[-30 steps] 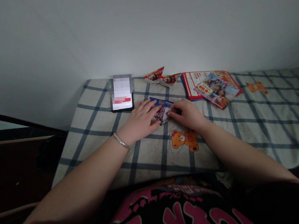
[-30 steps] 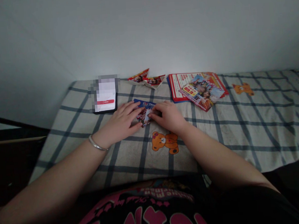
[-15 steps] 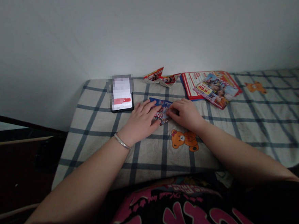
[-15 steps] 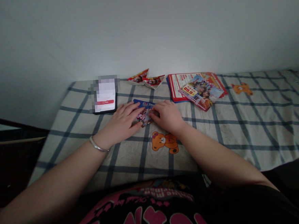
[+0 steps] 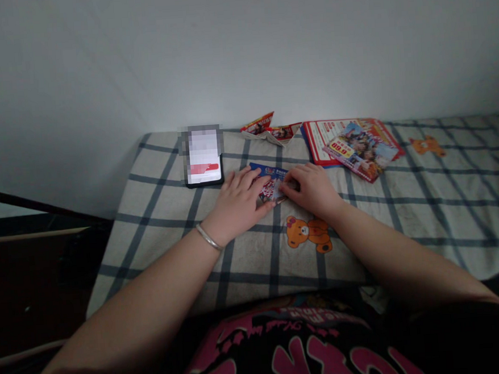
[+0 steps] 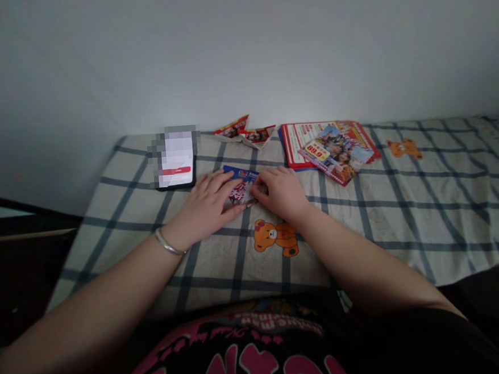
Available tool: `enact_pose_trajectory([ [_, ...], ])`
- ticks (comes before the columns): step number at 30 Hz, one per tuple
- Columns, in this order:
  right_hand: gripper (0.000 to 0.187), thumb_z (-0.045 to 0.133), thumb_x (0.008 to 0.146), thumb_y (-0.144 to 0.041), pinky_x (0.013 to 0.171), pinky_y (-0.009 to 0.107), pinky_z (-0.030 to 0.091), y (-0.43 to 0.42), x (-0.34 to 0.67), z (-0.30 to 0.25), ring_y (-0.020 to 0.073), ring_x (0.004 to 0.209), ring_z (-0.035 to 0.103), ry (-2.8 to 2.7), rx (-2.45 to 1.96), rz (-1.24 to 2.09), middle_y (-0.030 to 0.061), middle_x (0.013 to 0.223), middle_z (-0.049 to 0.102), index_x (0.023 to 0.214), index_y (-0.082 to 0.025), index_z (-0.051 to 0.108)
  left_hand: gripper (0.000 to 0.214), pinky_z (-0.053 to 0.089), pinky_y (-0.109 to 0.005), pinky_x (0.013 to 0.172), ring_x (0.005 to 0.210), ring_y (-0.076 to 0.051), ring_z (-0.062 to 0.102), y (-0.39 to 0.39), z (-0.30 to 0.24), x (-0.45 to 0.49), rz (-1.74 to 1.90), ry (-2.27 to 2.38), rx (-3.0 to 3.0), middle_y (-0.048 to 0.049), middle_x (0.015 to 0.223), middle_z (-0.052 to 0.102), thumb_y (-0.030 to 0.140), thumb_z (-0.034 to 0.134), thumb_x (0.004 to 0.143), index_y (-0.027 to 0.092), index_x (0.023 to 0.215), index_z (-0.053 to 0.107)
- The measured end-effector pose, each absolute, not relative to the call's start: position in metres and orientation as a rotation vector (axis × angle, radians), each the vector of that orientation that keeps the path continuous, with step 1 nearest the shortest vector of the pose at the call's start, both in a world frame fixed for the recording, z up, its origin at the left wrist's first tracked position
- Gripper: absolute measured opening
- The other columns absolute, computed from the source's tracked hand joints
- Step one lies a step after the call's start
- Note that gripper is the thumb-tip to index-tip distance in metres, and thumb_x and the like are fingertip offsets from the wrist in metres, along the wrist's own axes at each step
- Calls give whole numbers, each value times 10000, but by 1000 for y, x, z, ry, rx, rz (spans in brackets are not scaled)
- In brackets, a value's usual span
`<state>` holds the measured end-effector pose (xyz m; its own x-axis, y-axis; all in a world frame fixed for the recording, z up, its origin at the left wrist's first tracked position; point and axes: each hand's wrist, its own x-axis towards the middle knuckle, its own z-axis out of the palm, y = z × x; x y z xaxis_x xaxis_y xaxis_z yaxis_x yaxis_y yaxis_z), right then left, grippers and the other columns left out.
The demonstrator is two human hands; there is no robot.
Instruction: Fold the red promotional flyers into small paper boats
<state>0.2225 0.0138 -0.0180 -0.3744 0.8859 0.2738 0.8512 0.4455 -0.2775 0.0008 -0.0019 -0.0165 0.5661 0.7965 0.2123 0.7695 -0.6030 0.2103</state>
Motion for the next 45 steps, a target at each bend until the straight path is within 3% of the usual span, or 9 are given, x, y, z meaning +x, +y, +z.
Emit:
enact_pose_trajectory([
  [19, 187, 611, 901, -369, 749, 355, 324, 13, 217, -13, 247, 843, 593, -2355, -1542, 50, 59, 862, 711, 806, -209, 617, 487, 345, -553, 1157, 1393, -350, 398, -7, -12, 6, 462, 1378, 2740, -154, 1434, 509, 398, 569, 941, 201, 1386, 551],
  [37, 188, 564, 904, -360, 737, 349, 303, 14, 215, -14, 223, 802, 588, -2365, -1558, -28, 50, 835, 703, 795, -211, 598, 532, 250, -508, 1229, 1475, -302, 323, -9, -18, 8, 340, 1352, 2792, -91, 1590, 393, 394, 386, 1024, 135, 1486, 437],
  [45, 200, 562, 906, -367, 731, 350, 302, 14, 213, -12, 227, 790, 598, -2371, -1587, -48, 52, 826, 712, 786, -210, 590, 520, 255, -514, 1227, 1458, -314, 341, -7, -19, 8, 365, 1348, 2789, -104, 1570, 419, 378, 431, 1009, 150, 1476, 455],
])
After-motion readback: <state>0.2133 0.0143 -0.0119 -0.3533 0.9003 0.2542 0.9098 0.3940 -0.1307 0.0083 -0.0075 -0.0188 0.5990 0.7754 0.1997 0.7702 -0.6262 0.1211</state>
